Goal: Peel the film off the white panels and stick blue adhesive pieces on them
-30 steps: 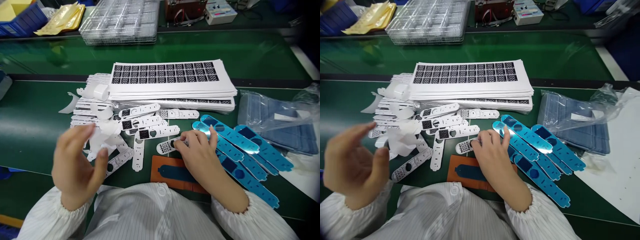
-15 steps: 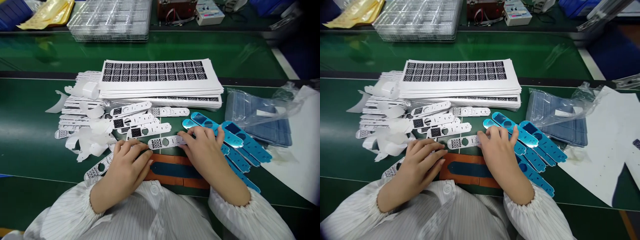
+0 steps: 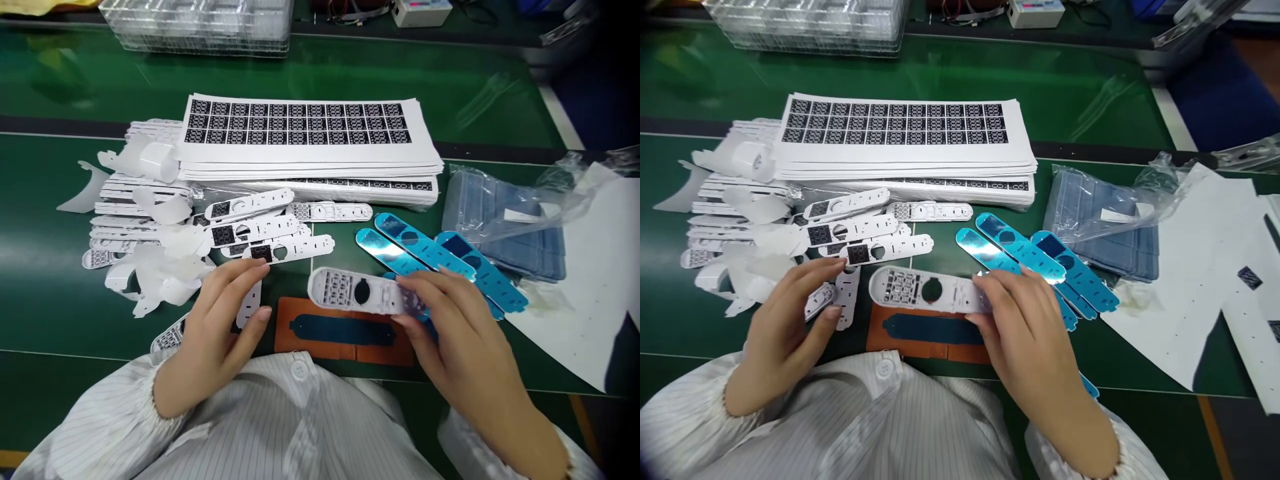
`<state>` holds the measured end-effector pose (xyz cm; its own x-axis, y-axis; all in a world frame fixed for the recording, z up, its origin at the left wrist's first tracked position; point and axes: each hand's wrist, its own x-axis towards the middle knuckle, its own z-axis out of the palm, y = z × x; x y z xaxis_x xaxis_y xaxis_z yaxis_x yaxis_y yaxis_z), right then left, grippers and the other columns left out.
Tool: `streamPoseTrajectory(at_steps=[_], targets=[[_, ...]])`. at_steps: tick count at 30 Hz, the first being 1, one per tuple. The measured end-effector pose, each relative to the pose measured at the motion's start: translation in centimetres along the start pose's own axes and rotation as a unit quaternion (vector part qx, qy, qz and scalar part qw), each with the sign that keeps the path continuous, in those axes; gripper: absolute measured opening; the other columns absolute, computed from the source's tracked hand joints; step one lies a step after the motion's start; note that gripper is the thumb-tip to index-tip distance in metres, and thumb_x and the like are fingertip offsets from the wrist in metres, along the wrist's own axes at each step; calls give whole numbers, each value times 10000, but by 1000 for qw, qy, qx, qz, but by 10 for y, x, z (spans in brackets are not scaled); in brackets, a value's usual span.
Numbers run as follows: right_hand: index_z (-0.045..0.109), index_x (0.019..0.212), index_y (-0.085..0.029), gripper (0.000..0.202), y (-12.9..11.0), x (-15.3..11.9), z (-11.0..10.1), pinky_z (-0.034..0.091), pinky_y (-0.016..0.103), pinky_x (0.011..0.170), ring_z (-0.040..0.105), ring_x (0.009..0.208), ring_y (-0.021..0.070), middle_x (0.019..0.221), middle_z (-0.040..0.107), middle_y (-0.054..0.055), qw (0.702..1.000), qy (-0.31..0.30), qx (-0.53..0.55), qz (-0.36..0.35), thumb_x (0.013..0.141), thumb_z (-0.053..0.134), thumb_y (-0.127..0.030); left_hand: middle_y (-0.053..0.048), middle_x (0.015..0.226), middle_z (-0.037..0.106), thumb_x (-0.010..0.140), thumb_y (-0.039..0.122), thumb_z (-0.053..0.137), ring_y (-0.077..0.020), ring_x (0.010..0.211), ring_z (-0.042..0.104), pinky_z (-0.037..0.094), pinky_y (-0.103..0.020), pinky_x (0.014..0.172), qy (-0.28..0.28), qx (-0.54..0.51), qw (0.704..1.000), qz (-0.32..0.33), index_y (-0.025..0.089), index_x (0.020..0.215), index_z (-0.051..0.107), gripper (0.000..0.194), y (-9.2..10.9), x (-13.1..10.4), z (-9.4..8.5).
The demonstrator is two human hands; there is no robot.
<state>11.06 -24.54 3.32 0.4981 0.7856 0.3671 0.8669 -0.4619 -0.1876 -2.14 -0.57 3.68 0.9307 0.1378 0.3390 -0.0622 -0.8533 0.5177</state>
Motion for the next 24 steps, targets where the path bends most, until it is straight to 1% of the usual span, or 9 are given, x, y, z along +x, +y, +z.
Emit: streamPoseTrajectory(at_steps=[3, 6, 9, 12, 17, 19, 22, 24], targets=[[524, 1080, -75, 208, -4, -17, 1, 456, 480, 830, 544, 894, 267, 970, 576, 154, 999, -28, 17, -6, 925, 453, -194, -94, 1074, 604, 850, 84, 512, -218, 1054, 546, 457, -388, 891, -16, 4, 999, 45, 168, 1154, 505, 316, -4, -7, -2], [525, 1076, -82, 188, -11, -31, 10, 463, 484, 806, 543, 891, 265, 979, 579, 150, 998, -55, 18, -15, 911, 462, -144, -67, 985, 661, 834, 99, 565, -243, 1035, 548, 379, -504, 966, -49, 32, 995, 76, 174, 1061, 562, 239, -5, -19, 7], [531, 1071, -66, 189, -16, -39, 20, 460, 501, 833, 540, 911, 270, 981, 579, 156, 998, -60, 18, -20, 894, 485, -113, -39, 952, 689, 828, 161, 611, -255, 1039, 547, 274, -596, 1028, -50, 47, 996, 61, 192, 1025, 593, 199, -3, -30, 19], [542, 1052, -67, 174, -18, -42, 24, 425, 540, 882, 545, 904, 267, 960, 589, 146, 998, -62, 12, -23, 891, 494, -109, -25, 949, 697, 820, 203, 636, -262, 1059, 545, 243, -611, 1047, -50, 43, 997, 45, 208, 1045, 598, 229, 0, -35, 26], [559, 1046, -99, 174, -18, -42, 25, 380, 548, 925, 565, 917, 273, 944, 608, 129, 997, -70, -14, -18, 912, 456, -144, -18, 961, 697, 817, 244, 646, -275, 1085, 528, 195, -624, 1065, -51, 49, 997, 37, 206, 1025, 608, 215, 2, -32, 29], [565, 1041, -102, 177, -18, -42, 25, 372, 547, 934, 567, 921, 277, 934, 614, 126, 997, -66, -21, -16, 917, 453, -161, -29, 963, 691, 819, 303, 644, -283, 1091, 516, 175, -628, 1068, -52, 57, 996, 40, 198, 1040, 608, 247, 1, -31, 31], [571, 1037, -111, 188, -18, -44, 26, 364, 571, 935, 563, 910, 286, 928, 623, 128, 998, -61, -26, -11, 923, 454, -204, -79, 972, 665, 821, 451, 597, -309, 1082, 488, 196, -652, 1031, -63, 75, 994, 49, 164, 1104, 596, 403, 0, -29, 34], [570, 1044, -117, 197, -17, -45, 27, 354, 601, 931, 557, 902, 294, 932, 628, 130, 998, -62, -27, -8, 925, 454, -222, -98, 968, 643, 815, 513, 564, -317, 1065, 470, 210, -678, 999, -73, 87, 992, 52, 160, 1126, 593, 471, 1, -28, 37]])
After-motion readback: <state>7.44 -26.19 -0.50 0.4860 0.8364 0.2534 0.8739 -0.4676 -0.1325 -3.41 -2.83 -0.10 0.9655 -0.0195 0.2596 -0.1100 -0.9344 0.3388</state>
